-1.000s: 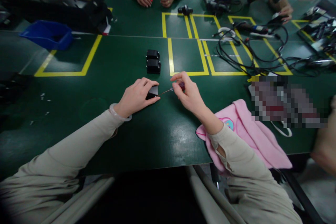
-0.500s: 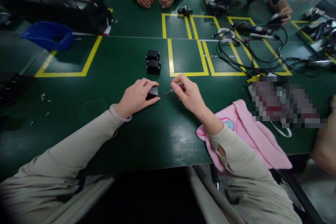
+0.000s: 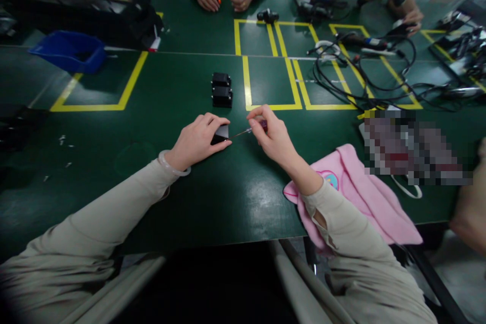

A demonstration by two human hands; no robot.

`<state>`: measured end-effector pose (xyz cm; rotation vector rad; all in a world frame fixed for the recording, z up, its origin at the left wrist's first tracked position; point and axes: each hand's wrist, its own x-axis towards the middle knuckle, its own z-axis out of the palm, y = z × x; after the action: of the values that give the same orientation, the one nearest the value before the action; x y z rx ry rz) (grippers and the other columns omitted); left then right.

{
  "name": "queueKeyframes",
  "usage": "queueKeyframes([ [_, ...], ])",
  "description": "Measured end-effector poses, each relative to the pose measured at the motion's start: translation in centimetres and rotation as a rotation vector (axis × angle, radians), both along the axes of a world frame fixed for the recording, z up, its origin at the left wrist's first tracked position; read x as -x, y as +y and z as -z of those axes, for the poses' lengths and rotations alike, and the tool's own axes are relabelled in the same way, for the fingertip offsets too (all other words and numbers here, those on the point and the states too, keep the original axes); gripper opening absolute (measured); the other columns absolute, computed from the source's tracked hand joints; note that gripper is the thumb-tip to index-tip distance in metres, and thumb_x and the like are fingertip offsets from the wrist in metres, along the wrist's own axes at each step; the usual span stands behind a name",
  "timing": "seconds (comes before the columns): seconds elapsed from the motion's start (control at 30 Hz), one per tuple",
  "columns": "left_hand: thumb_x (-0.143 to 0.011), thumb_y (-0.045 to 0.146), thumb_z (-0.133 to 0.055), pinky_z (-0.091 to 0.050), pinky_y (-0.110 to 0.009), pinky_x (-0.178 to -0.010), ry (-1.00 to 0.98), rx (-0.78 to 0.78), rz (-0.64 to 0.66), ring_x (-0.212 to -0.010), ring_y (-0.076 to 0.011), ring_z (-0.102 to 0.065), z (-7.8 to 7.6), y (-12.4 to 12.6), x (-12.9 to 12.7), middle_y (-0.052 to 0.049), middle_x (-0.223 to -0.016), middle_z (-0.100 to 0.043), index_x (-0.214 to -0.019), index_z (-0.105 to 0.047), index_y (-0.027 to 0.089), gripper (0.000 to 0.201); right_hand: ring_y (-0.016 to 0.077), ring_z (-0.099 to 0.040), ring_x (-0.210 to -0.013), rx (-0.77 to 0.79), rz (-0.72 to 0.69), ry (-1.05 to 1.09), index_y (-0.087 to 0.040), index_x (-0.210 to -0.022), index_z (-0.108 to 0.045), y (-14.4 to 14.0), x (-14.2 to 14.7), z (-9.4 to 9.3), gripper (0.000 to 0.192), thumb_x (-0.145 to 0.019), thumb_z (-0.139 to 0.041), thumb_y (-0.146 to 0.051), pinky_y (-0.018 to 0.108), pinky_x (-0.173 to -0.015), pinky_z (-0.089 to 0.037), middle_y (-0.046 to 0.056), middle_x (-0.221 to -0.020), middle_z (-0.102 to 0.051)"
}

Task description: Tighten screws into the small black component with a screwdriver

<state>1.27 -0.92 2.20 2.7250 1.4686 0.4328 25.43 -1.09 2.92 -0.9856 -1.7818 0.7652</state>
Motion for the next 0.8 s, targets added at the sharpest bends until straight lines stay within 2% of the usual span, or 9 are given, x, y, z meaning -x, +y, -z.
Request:
queueKeyframes([
  [0.1, -0.098, 0.044, -0.066, -0.052, -0.037, -0.085, 0.003, 0.002, -0.006, -0.111, -0.0286, -0.060, -0.06, -0.05, -0.02, -0.012, -0.124, -0.063, -0.135, -0.055, 0.020, 0.045, 0.0100, -0.050, -0.049, -0.005, 0.001, 0.014, -0.024, -0.110, -0.056, 0.00, 0.01, 0.15, 0.025, -0.105, -0.056, -0.049, 0.027, -0.053, -0.037, -0.008, -0.064, -0.052],
  [0.27, -0.098, 0.044, -0.066, -0.052, -0.037, -0.087, 0.000, -0.007, 0.001, -0.111, -0.0286, -0.060, -0.02, -0.08, 0.03, -0.012, -0.125, -0.063, -0.135, -0.055, 0.020, 0.046, 0.0086, -0.044, -0.043, 0.005, -0.005, -0.010, -0.024, -0.096, -0.056, -0.06, -0.02, 0.09, 0.024, -0.105, -0.058, -0.046, 0.028, -0.049, -0.033, -0.008, -0.059, -0.050],
  [0.43, -0.098, 0.044, -0.066, -0.052, -0.038, -0.086, -0.004, -0.013, 0.007, -0.111, -0.0288, -0.060, 0.13, 0.01, 0.13, -0.013, -0.124, -0.063, -0.135, -0.055, 0.020, 0.046, 0.0096, -0.049, -0.050, -0.003, -0.013, 0.010, -0.025, -0.108, -0.056, -0.10, 0.02, 0.05, 0.015, -0.105, -0.058, -0.039, 0.028, -0.053, -0.037, -0.007, -0.067, -0.052],
  [0.63, -0.098, 0.044, -0.066, -0.052, -0.038, -0.087, -0.002, -0.022, 0.006, -0.111, -0.0289, -0.061, 0.15, 0.03, 0.12, -0.012, -0.125, -0.063, -0.136, -0.055, 0.020, 0.047, 0.0084, -0.044, -0.044, -0.010, -0.009, -0.007, -0.024, -0.093, -0.056, 0.00, 0.03, -0.02, 0.022, -0.105, -0.059, -0.042, 0.028, -0.050, -0.033, -0.008, -0.060, -0.049],
  [0.8, -0.098, 0.044, -0.065, -0.053, -0.038, -0.087, 0.000, -0.012, 0.003, -0.112, -0.0287, -0.061, 0.08, -0.01, 0.08, -0.012, -0.125, -0.063, -0.136, -0.055, 0.020, 0.046, 0.0086, -0.048, -0.047, -0.006, -0.014, 0.019, -0.024, -0.107, -0.056, -0.03, 0.07, 0.08, 0.023, -0.105, -0.056, -0.047, 0.027, -0.052, -0.036, -0.008, -0.066, -0.053],
])
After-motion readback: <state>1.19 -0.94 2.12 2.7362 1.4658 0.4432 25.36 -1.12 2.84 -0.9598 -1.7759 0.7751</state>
